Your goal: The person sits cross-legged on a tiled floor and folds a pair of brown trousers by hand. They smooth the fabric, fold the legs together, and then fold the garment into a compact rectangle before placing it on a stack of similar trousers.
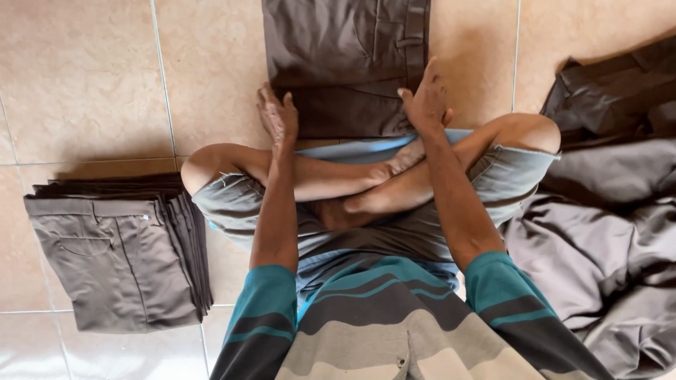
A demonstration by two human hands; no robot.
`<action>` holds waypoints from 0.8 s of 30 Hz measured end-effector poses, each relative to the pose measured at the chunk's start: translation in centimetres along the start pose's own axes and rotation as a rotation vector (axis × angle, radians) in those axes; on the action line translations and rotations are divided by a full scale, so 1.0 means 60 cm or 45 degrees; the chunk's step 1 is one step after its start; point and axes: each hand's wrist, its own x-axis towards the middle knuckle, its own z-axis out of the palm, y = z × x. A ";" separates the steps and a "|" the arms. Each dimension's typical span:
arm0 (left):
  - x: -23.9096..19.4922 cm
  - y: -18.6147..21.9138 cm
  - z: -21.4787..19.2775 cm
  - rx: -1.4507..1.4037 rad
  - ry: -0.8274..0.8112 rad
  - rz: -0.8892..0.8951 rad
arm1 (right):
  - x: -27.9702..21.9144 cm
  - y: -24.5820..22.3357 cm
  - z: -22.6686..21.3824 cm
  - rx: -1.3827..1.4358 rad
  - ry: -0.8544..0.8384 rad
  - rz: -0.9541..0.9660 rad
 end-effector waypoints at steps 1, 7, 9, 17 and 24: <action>0.005 0.000 -0.010 -0.061 -0.023 -0.209 | 0.006 0.003 -0.004 0.170 0.053 0.145; 0.020 -0.026 -0.010 -0.222 -0.103 -0.373 | 0.042 0.040 0.028 0.427 0.167 0.191; 0.010 -0.015 -0.010 -0.252 0.125 -0.143 | 0.048 0.051 0.049 0.410 0.349 0.082; -0.011 0.084 -0.074 0.176 -0.039 0.276 | -0.006 -0.025 0.000 -0.394 0.389 -0.202; -0.026 0.059 -0.043 0.425 -0.490 0.331 | -0.008 -0.063 -0.026 -0.336 -0.210 0.024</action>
